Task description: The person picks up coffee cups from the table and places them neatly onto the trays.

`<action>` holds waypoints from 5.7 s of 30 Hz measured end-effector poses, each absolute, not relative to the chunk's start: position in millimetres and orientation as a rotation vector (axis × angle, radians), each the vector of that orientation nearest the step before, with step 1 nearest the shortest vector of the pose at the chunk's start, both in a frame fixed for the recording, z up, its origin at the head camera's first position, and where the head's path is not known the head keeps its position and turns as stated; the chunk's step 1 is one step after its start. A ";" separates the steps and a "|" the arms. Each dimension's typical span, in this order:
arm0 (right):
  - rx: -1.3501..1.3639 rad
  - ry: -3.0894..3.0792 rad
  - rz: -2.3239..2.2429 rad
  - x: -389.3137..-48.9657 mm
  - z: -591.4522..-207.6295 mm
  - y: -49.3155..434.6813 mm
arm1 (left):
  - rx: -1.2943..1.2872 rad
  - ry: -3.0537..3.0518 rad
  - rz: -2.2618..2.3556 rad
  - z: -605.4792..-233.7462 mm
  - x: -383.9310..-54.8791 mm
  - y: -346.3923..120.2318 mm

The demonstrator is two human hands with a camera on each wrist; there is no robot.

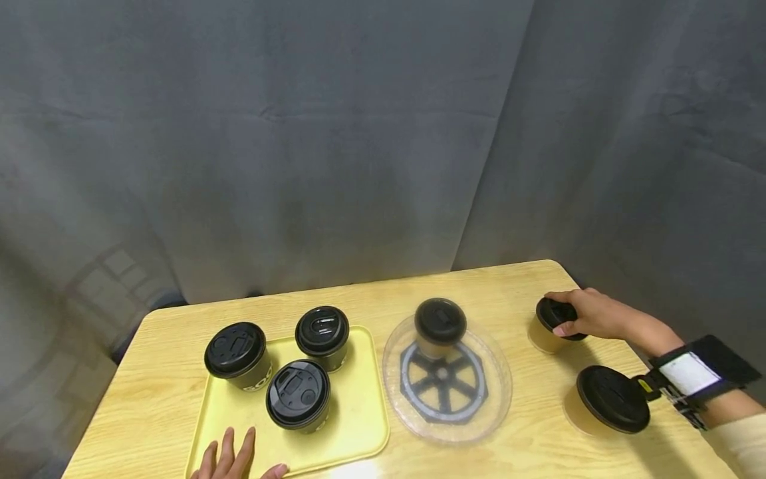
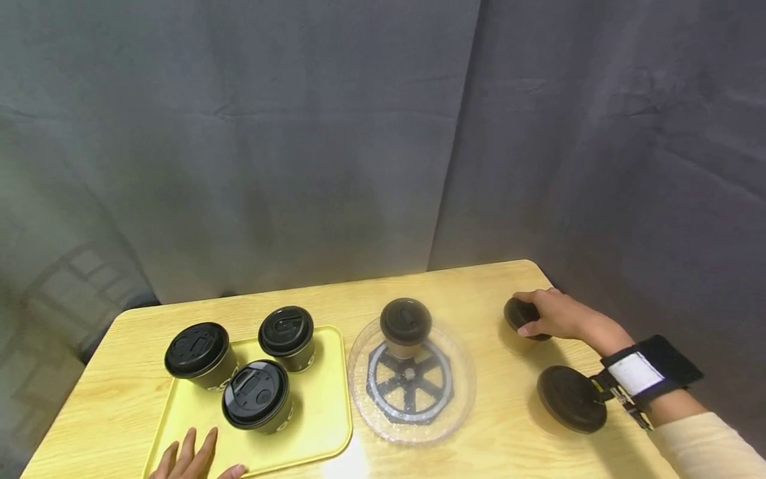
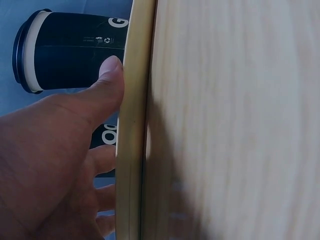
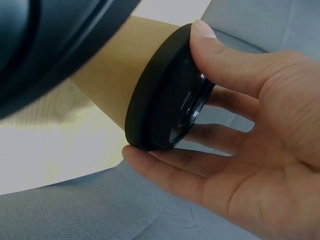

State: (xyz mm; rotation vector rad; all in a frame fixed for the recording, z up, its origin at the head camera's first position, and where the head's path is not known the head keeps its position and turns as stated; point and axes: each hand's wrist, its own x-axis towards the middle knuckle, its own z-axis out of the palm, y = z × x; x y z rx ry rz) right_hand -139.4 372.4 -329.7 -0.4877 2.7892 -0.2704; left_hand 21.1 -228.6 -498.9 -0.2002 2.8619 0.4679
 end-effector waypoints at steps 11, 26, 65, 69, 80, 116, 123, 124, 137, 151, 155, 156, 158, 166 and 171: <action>-0.500 2.808 -0.269 -138.1 -330.4 369.1 | -0.187 2.865 0.479 -498.3 23.7 -232.9; -0.466 2.812 -0.307 -134.6 -331.1 367.3 | -0.231 2.801 0.486 -493.8 22.9 -234.8; -0.760 3.045 -0.286 -97.8 -300.3 313.8 | -0.220 2.778 0.478 -510.9 21.0 -247.5; -0.803 3.057 -0.293 -88.4 -294.0 301.6 | -0.216 2.793 0.472 -507.7 20.5 -246.0; -0.874 3.029 -0.315 -63.7 -283.7 269.6 | -0.203 2.836 0.494 -501.8 21.7 -243.1; -1.014 2.896 -0.438 -38.1 -335.7 193.9 | -0.259 2.801 0.501 -501.6 26.8 -240.0; -0.844 2.883 -0.506 -34.3 -342.5 190.9 | -0.245 2.905 0.490 -498.5 37.8 -236.3; -0.823 2.878 -0.516 -33.6 -342.8 190.6 | -0.247 2.913 0.480 -497.4 38.7 -235.4; -0.765 2.989 -0.584 -21.2 -354.9 188.1 | -0.306 2.924 0.460 -486.7 49.0 -227.2; -0.706 3.000 -0.692 -28.7 -357.9 189.1 | -0.274 2.877 0.516 -462.4 36.9 -221.4; -0.707 2.997 -0.709 -33.2 -359.7 189.3 | -0.224 2.909 0.526 -457.0 34.2 -220.4; -0.697 2.991 -0.720 -34.0 -360.2 189.4 | -0.216 2.921 0.532 -456.1 34.2 -220.1; -0.667 2.978 -0.758 -34.9 -361.2 189.8 | -0.196 2.952 0.536 -454.4 33.9 -219.6; -0.623 2.940 -0.846 -33.9 -361.2 190.1 | -0.173 2.986 0.484 -449.7 34.7 -217.5; -0.702 2.970 -0.834 -35.2 -359.6 191.9 | -0.072 3.115 0.490 -448.2 40.4 -212.5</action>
